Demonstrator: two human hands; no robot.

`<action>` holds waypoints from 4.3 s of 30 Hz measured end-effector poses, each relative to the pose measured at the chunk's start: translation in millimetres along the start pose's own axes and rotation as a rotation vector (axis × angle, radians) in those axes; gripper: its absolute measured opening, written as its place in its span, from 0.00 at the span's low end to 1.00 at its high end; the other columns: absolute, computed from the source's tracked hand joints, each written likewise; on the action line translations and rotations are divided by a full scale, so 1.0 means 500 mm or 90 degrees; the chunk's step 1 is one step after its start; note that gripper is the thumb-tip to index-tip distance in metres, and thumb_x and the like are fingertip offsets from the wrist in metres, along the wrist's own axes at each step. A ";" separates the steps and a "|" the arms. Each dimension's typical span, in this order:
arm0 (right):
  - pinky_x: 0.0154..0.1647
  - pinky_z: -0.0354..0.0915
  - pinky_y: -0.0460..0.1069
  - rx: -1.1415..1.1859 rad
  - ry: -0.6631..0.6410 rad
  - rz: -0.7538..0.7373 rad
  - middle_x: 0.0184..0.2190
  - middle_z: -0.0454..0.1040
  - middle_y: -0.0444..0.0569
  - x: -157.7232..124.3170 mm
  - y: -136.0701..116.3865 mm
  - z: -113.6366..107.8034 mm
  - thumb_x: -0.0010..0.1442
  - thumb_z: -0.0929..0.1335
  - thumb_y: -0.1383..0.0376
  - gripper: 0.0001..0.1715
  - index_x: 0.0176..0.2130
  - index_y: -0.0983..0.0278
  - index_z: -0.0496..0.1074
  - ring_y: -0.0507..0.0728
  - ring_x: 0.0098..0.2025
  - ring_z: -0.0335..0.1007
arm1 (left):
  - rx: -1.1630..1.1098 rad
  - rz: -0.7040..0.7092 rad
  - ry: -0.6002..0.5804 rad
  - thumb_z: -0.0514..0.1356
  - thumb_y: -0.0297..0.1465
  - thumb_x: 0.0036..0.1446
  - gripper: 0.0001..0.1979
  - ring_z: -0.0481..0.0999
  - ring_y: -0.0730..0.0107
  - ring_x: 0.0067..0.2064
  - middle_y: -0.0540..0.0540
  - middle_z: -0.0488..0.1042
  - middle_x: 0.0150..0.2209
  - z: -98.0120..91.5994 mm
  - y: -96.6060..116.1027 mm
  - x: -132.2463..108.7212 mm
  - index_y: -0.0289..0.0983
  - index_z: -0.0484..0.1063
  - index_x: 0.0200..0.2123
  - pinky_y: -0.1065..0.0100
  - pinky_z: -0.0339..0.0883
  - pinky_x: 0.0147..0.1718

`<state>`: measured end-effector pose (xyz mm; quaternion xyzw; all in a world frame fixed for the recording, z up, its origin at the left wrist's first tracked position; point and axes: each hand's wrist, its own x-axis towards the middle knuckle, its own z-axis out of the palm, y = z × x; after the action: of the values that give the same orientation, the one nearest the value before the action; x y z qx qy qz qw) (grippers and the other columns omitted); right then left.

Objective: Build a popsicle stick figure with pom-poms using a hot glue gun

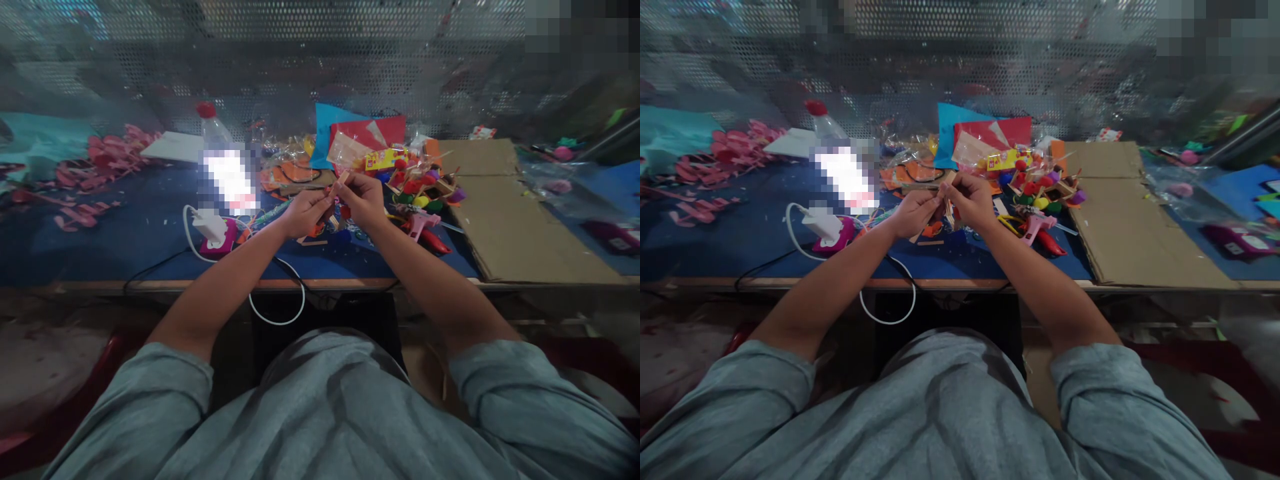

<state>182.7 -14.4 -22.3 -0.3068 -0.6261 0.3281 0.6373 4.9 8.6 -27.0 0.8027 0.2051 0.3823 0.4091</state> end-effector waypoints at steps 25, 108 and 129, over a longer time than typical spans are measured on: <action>0.32 0.66 0.50 -0.019 0.064 -0.011 0.24 0.69 0.42 0.013 0.015 -0.009 0.53 0.76 0.28 0.39 0.29 0.60 0.75 0.50 0.27 0.62 | 0.028 0.026 -0.013 0.55 0.60 0.72 0.34 0.65 0.74 0.25 0.49 0.69 0.23 0.000 0.013 -0.002 0.37 0.67 0.25 0.67 0.59 0.28; 0.28 0.59 0.49 -0.058 0.188 -0.015 0.24 0.69 0.40 0.026 0.046 -0.026 0.53 0.76 0.28 0.39 0.27 0.60 0.76 0.49 0.26 0.59 | 0.130 0.020 0.029 0.55 0.57 0.74 0.32 0.66 0.73 0.26 0.49 0.70 0.24 -0.013 0.001 0.007 0.37 0.76 0.30 0.67 0.58 0.28; 0.28 0.62 0.48 -0.022 0.091 0.041 0.22 0.72 0.40 0.023 0.061 -0.025 0.49 0.80 0.32 0.37 0.26 0.61 0.79 0.49 0.25 0.63 | 0.112 0.032 0.066 0.55 0.58 0.73 0.34 0.66 0.72 0.28 0.48 0.71 0.25 -0.010 0.001 0.006 0.36 0.76 0.29 0.67 0.58 0.28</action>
<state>194.0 13.2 -40.2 -0.3603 -0.5747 0.3148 0.6639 2.7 12.7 -23.4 0.8197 0.2386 0.4140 0.3158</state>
